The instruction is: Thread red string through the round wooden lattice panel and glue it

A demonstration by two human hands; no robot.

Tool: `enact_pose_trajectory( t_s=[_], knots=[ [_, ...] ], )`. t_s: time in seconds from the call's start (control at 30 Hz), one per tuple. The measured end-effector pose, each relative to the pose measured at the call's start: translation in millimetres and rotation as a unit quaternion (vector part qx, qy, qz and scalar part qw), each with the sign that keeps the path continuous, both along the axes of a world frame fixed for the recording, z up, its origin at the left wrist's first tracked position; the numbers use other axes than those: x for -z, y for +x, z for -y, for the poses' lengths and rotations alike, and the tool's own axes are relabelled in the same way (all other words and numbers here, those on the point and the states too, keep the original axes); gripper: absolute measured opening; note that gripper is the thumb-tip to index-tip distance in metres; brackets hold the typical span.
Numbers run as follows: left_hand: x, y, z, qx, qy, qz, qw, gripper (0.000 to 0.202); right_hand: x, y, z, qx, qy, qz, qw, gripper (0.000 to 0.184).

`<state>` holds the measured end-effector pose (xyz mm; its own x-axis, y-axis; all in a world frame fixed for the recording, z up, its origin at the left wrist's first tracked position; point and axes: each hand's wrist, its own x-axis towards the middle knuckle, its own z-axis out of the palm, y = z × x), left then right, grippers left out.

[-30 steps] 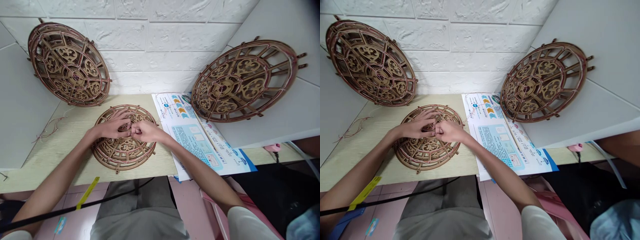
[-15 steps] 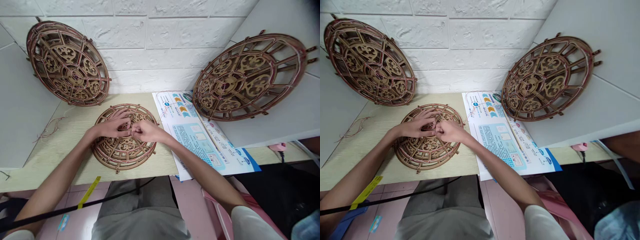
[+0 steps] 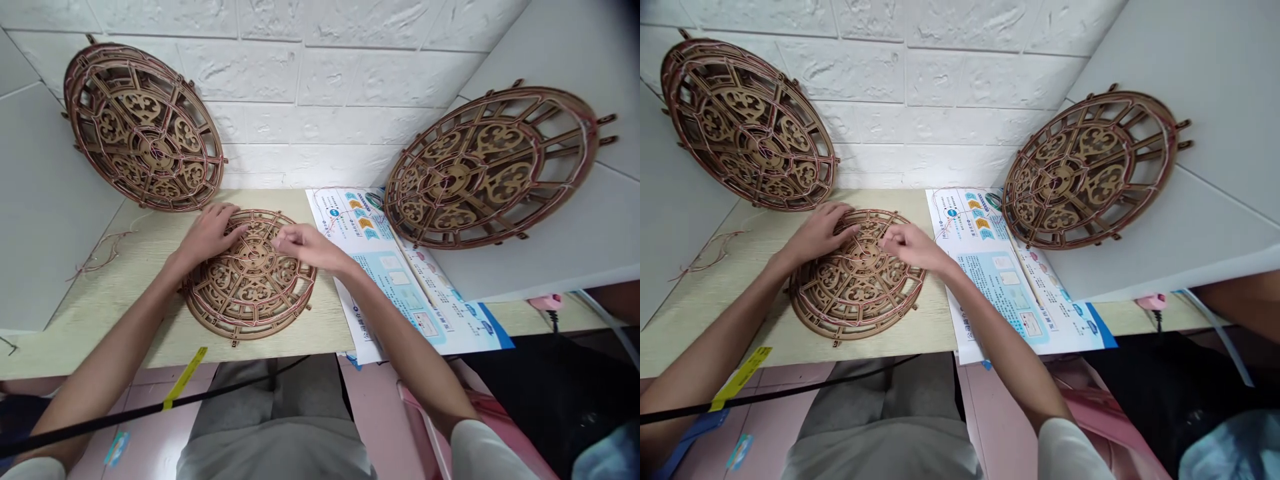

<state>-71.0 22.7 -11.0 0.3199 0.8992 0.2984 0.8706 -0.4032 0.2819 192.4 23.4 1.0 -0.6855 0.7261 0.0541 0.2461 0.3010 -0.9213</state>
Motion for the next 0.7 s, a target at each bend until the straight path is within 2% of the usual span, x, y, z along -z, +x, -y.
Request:
enact_pose_trajectory(
  t_s=[0.07,0.13,0.2,0.33,0.47,0.6,0.7],
  knots=[
    [5.4,-6,-4,0.002,-0.044,0.0,0.999,0.07,2.2,4,-8,0.109,0.053,-0.005,0.993,0.026],
    [9.2,-9,-7,0.013,-0.079,0.027,0.996,0.076,7.9,4,-16,0.21,0.117,0.02,0.97,0.022],
    [10.7,-11,-9,-0.002,-0.08,0.059,0.995,0.083,16.1,1,-22,0.253,0.142,0.039,0.956,0.02],
    [7.3,-14,-11,-0.025,-0.075,0.105,0.991,0.087,29.5,-6,-28,0.243,0.119,0.027,0.962,0.02],
    [-0.9,-16,-10,-0.026,-0.084,0.132,0.987,0.084,30.7,-6,-28,0.238,0.104,0.002,0.966,0.024],
    [-7.9,-18,-9,-0.059,-0.058,0.101,0.991,0.066,28.5,-6,-25,0.239,0.099,-0.013,0.966,0.025],
    [-11.0,-21,-9,-0.075,-0.068,0.074,0.992,0.056,28.6,-9,-23,0.242,0.096,-0.013,0.965,0.023]
  ],
)
